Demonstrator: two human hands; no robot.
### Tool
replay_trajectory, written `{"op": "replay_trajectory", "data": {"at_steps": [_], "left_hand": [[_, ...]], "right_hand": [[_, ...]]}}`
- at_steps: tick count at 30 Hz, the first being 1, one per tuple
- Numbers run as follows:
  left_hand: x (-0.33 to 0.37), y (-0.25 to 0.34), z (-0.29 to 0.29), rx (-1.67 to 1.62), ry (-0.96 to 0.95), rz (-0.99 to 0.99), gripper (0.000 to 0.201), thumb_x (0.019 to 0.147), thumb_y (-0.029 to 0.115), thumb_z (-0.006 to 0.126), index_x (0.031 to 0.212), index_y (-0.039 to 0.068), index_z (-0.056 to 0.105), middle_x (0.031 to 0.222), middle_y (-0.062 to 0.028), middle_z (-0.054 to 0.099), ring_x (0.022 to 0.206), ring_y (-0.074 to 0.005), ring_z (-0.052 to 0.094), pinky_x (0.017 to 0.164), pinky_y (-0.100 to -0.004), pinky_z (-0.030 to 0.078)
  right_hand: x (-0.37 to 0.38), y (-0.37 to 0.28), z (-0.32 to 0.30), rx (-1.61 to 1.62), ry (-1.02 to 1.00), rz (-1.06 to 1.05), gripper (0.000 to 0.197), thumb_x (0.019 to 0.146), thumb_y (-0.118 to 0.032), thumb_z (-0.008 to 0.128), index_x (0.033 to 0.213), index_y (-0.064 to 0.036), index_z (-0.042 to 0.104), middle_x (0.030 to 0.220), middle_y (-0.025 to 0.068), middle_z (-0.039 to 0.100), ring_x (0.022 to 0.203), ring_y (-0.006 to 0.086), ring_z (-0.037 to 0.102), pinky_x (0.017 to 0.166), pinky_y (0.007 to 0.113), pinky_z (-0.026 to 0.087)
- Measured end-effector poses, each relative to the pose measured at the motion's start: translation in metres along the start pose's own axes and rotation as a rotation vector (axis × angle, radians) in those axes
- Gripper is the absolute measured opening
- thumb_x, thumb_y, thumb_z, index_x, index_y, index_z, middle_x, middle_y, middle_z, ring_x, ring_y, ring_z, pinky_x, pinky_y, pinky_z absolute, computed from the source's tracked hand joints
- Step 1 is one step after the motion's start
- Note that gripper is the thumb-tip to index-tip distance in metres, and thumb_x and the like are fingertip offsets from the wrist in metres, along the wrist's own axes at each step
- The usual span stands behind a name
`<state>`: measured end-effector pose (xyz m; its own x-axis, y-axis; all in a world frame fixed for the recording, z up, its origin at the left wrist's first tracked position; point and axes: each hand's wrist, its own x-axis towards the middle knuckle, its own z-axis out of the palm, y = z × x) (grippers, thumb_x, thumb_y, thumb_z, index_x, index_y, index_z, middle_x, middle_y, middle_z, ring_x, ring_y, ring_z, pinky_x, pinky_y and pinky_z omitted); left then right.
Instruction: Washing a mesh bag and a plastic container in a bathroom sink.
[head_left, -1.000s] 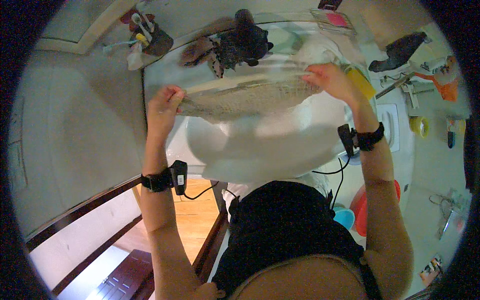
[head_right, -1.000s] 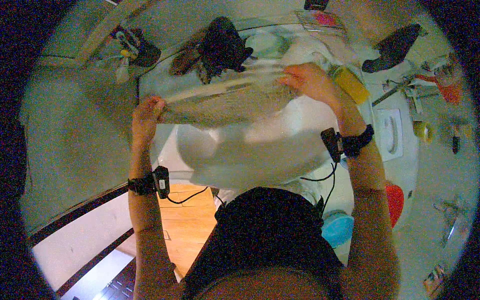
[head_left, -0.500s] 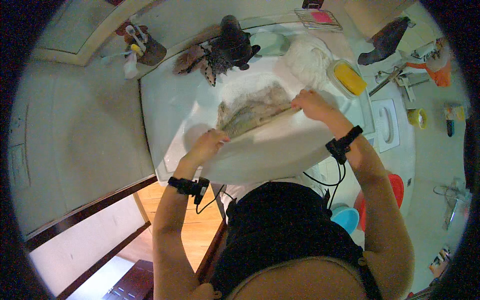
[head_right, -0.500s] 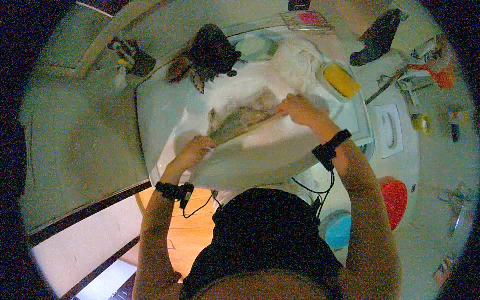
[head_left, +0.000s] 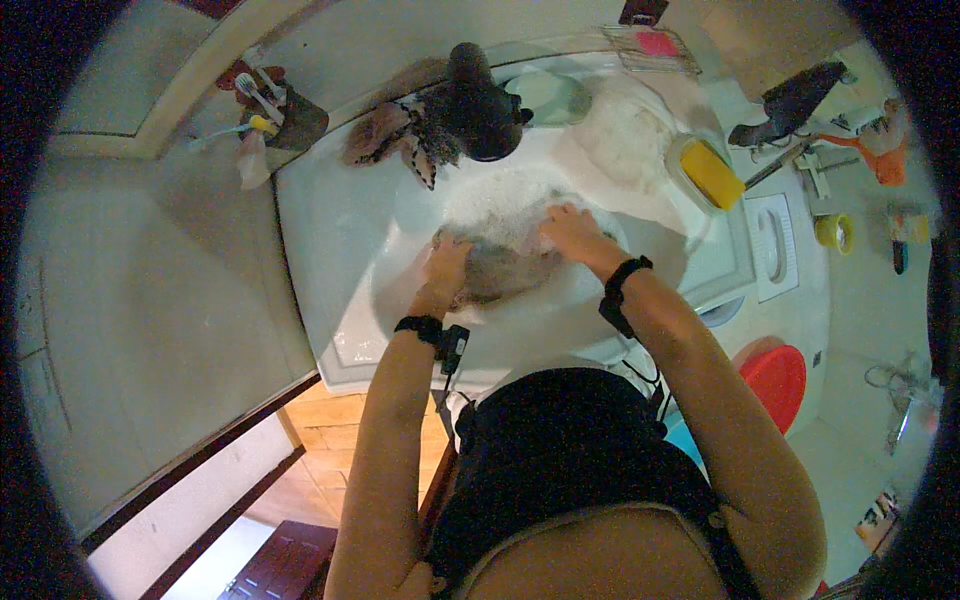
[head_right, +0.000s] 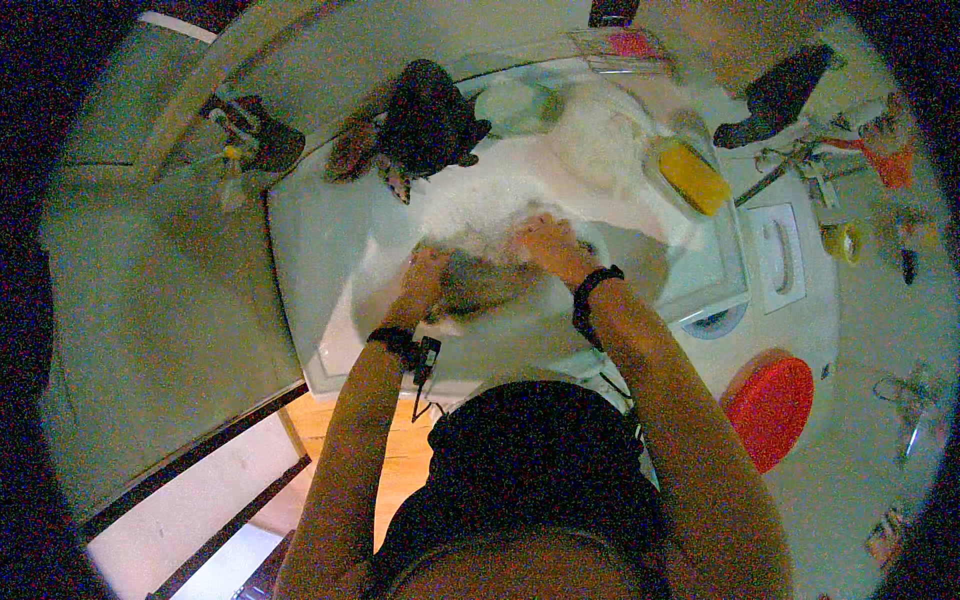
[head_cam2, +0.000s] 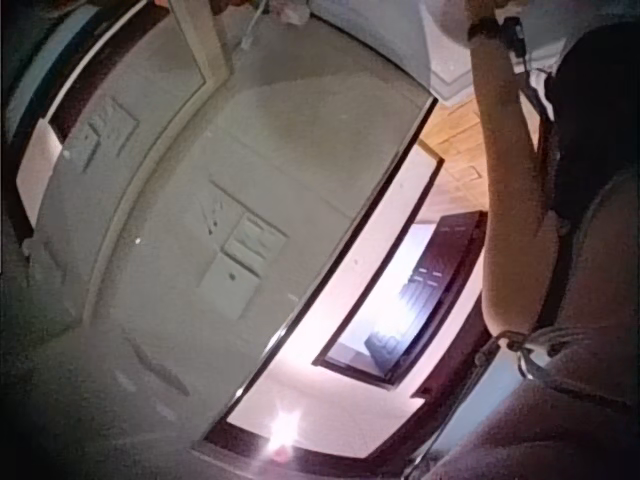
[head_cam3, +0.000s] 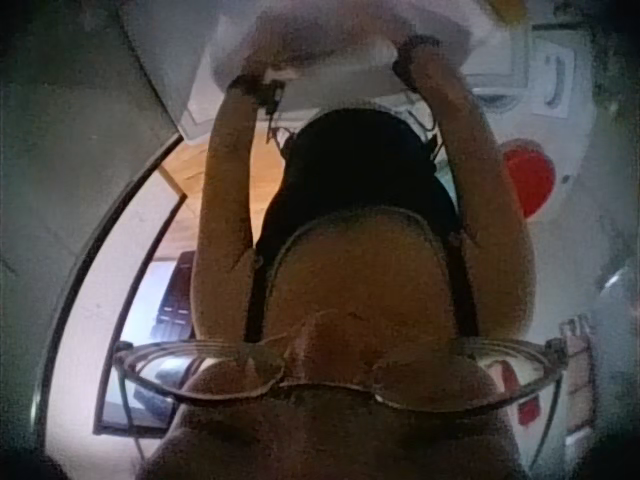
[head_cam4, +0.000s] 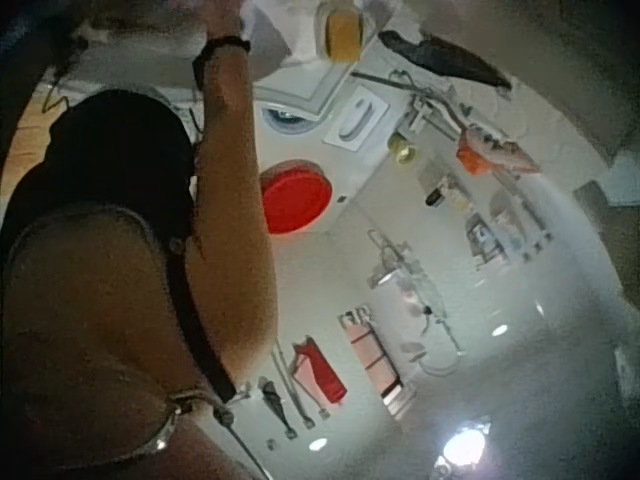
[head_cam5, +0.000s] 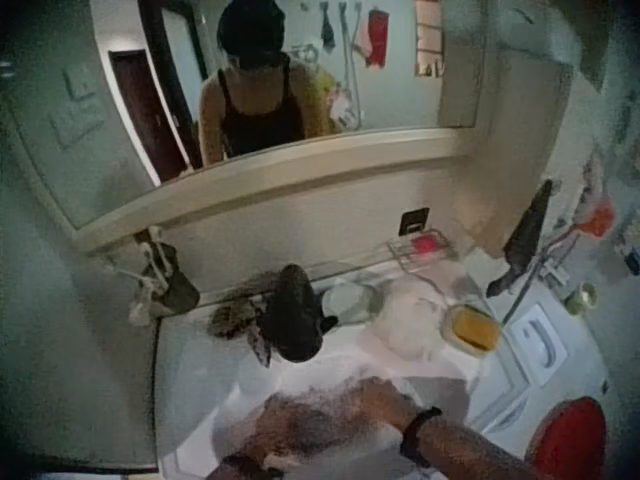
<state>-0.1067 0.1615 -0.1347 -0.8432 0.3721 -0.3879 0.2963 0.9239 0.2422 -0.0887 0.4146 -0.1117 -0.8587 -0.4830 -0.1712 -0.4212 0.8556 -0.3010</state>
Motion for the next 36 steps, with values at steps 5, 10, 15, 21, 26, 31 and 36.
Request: {"op": "replay_trajectory", "data": {"at_steps": [5, 10, 15, 21, 26, 31, 36], "left_hand": [[-0.029, 0.008, -0.066, -0.079, 0.214, 0.107, 0.044, 0.067, -0.001, 0.05, 0.107, 0.017, 0.051, 0.112, -0.0112, 0.043, 0.097, -0.0308, 0.047, 0.077, -0.0361, 0.041], [-0.062, 0.003, -0.109, -0.635, 0.16, 0.099, 0.047, 0.065, -0.008, 0.045, 0.106, 0.013, 0.051, 0.112, -0.0113, 0.043, 0.099, -0.029, 0.046, 0.08, -0.0318, 0.04], [-0.077, 0.022, -0.113, -0.575, 0.396, 0.181, 0.035, 0.068, -0.007, 0.042, 0.098, 0.007, 0.054, 0.105, -0.0124, 0.048, 0.096, -0.0273, 0.047, 0.078, -0.0315, 0.04], [-0.073, -0.008, -0.057, -0.312, -0.033, 0.214, 0.028, 0.072, 0.005, 0.046, 0.099, 0.006, 0.051, 0.098, -0.0152, 0.051, 0.096, -0.0294, 0.046, 0.078, -0.0363, 0.04], [-0.015, 0.023, -0.029, -0.551, 0.058, -0.017, 0.027, 0.073, 0.011, 0.048, 0.099, 0.003, 0.047, 0.099, -0.0161, 0.049, 0.094, -0.0316, 0.047, 0.078, -0.0379, 0.04], [0.009, 0.05, -0.009, -0.219, 0.045, -0.033, 0.034, 0.074, 0.015, 0.046, 0.105, 0.003, 0.04, 0.106, -0.0204, 0.045, 0.094, -0.0356, 0.048, 0.079, -0.0402, 0.041], [-0.012, 0.022, -0.023, -0.445, -0.162, -0.055, 0.037, 0.069, 0.004, 0.05, 0.104, 0.004, 0.038, 0.097, -0.0189, 0.05, 0.09, -0.0362, 0.05, 0.073, -0.0444, 0.04]], "right_hand": [[0.0, 0.025, -0.044, 0.526, 0.098, 0.035, 0.031, 0.068, 0.002, 0.05, 0.098, -0.0033, 0.048, 0.095, 0.0125, 0.053, 0.088, 0.0294, 0.05, 0.074, 0.035, 0.04], [-0.018, 0.031, -0.08, 0.429, 0.311, 0.02, 0.03, 0.062, 0.012, 0.048, 0.088, -0.003, 0.05, 0.087, 0.0118, 0.051, 0.086, 0.0255, 0.051, 0.072, 0.029, 0.042], [-0.026, 0.02, -0.093, 0.321, 0.569, 0.119, 0.024, 0.062, 0.003, 0.052, 0.085, -0.0057, 0.052, 0.098, 0.0121, 0.049, 0.093, 0.0287, 0.047, 0.078, 0.037, 0.04], [-0.032, 0.041, -0.045, 0.185, -0.129, 0.066, 0.019, 0.065, -0.001, 0.053, 0.083, -0.0066, 0.052, 0.087, 0.0102, 0.053, 0.082, 0.0302, 0.051, 0.065, 0.038, 0.043], [0.015, 0.012, -0.017, 0.505, 0.092, 0.384, 0.016, 0.069, -0.009, 0.054, 0.084, -0.0043, 0.053, 0.084, 0.0117, 0.056, 0.077, 0.032, 0.053, 0.064, 0.039, 0.043], [0.028, -0.005, -0.002, 0.595, 0.248, 0.361, 0.018, 0.071, -0.016, 0.053, 0.083, -0.0029, 0.056, 0.076, 0.0084, 0.058, 0.067, 0.0224, 0.055, 0.06, 0.032, 0.043], [0.024, 0.02, -0.078, 1.0, -0.001, 0.392, 0.017, 0.069, -0.019, 0.055, 0.079, -0.0065, 0.061, 0.069, 0.0037, 0.059, 0.063, 0.0134, 0.053, 0.057, 0.026, 0.042]]}}
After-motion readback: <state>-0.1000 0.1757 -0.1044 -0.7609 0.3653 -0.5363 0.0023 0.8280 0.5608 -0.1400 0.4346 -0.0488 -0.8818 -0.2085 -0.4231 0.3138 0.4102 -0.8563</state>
